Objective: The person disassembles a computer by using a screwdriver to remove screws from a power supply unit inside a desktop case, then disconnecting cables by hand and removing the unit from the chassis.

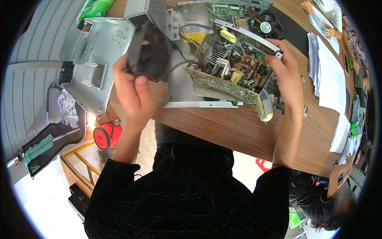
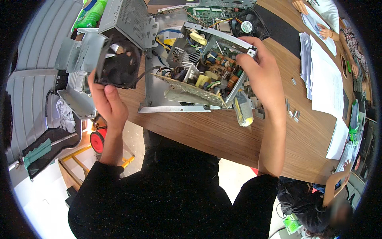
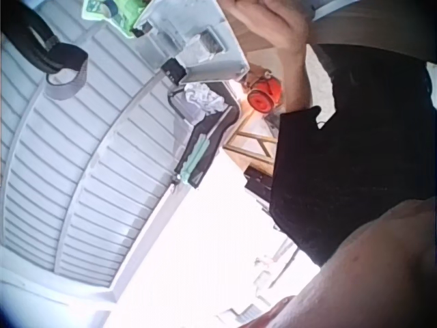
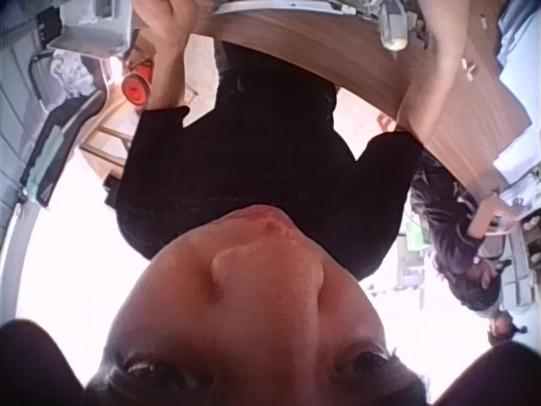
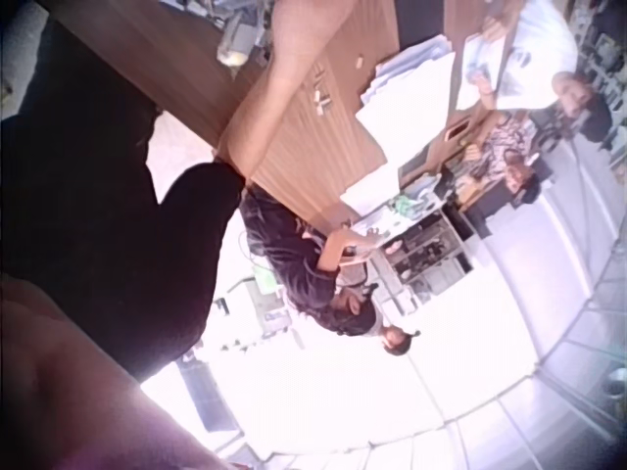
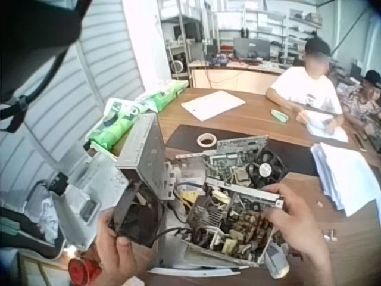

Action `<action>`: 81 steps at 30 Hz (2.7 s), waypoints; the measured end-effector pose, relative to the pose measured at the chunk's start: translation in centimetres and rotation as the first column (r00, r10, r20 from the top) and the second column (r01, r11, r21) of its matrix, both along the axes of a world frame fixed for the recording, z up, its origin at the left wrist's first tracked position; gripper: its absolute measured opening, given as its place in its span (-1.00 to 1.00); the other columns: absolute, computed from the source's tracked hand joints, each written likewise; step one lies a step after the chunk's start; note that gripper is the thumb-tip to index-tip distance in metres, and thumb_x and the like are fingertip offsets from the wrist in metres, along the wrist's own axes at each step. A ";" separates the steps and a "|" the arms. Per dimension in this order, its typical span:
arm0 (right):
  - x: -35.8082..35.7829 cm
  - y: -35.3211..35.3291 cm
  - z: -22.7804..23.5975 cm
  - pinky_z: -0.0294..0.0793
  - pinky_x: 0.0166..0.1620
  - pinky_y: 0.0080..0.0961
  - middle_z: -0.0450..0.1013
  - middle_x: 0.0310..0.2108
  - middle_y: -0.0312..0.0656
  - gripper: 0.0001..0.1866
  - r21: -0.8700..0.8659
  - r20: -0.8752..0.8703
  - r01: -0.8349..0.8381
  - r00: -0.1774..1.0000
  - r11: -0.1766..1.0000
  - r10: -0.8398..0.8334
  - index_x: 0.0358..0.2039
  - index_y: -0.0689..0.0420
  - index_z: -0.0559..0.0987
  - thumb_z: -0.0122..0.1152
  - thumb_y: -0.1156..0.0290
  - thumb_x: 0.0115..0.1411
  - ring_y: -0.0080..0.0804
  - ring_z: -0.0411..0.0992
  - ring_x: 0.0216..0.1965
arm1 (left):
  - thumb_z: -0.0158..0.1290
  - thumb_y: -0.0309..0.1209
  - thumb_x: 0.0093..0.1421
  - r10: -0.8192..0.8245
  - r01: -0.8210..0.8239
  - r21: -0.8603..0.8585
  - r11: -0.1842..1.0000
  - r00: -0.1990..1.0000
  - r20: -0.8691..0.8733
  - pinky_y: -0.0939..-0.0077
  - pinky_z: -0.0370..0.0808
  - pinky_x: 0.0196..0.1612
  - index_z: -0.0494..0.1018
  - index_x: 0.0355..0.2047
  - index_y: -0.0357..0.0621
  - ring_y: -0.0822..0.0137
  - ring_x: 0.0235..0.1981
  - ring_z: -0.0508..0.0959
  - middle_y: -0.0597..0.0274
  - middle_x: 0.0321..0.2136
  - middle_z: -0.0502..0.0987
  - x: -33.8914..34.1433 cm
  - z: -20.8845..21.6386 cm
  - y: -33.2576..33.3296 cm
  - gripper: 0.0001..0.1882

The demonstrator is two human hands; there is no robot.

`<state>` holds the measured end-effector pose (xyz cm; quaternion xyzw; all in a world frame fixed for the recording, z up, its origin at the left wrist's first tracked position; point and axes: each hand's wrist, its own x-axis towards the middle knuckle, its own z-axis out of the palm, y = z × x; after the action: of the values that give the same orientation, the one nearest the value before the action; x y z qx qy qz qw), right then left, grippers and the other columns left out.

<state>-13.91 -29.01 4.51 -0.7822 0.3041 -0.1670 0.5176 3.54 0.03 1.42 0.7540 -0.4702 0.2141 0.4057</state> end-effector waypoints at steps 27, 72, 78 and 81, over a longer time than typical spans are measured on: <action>-0.5 -4.0 -0.6 0.31 0.24 -0.48 0.53 0.08 -0.05 -0.53 0.024 0.366 -0.042 0.930 0.999 0.030 0.02 0.29 0.59 0.07 0.71 0.04 -0.38 0.44 0.13 | 0.27 -0.46 0.13 -0.210 0.361 0.207 0.909 0.827 -0.521 0.34 0.51 -0.11 0.52 -0.25 -0.28 0.06 -0.16 0.60 0.06 -0.15 0.57 -1.8 0.6 -3.8 -0.78; 12.7 -6.4 3.6 0.58 -0.41 -0.26 0.55 -0.36 -0.20 -0.45 0.209 -0.463 -0.263 0.822 0.942 0.332 -0.14 0.00 0.59 0.02 -0.23 0.21 -0.37 0.51 -0.47 | 0.36 -0.37 -0.12 -0.329 0.377 0.291 0.879 0.922 -0.202 0.15 0.33 0.26 0.06 0.33 -0.29 -0.21 0.16 0.38 -0.24 0.11 0.34 1.0 6.0 -12.0 0.03; 12.8 -6.7 3.6 0.60 -0.37 -0.26 0.54 -0.31 -0.17 -0.43 0.228 -0.475 -0.284 0.802 0.931 0.361 -0.11 0.03 0.58 0.01 -0.23 0.22 -0.34 0.52 -0.42 | 0.36 -0.42 -0.14 -0.494 0.509 0.271 0.817 0.860 -0.127 0.23 0.30 0.26 0.10 0.34 -0.23 -0.10 0.18 0.35 -0.17 0.11 0.31 2.7 5.6 -11.5 0.02; 13.2 -7.1 3.5 0.61 -0.35 -0.25 0.54 -0.28 -0.16 -0.41 0.245 -0.478 -0.302 0.790 0.921 0.385 -0.08 0.04 0.58 0.01 -0.23 0.23 -0.31 0.53 -0.39 | 0.34 -0.47 -0.14 -0.495 0.510 0.241 0.825 0.860 -0.126 0.24 0.30 0.25 0.14 0.33 -0.22 -0.06 0.18 0.35 -0.14 0.09 0.31 2.3 5.6 -11.2 -0.01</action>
<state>-0.67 -36.08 7.98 -0.7973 0.2960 0.1705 0.4977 5.88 -11.18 7.03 0.6570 -0.6644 0.0125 0.3560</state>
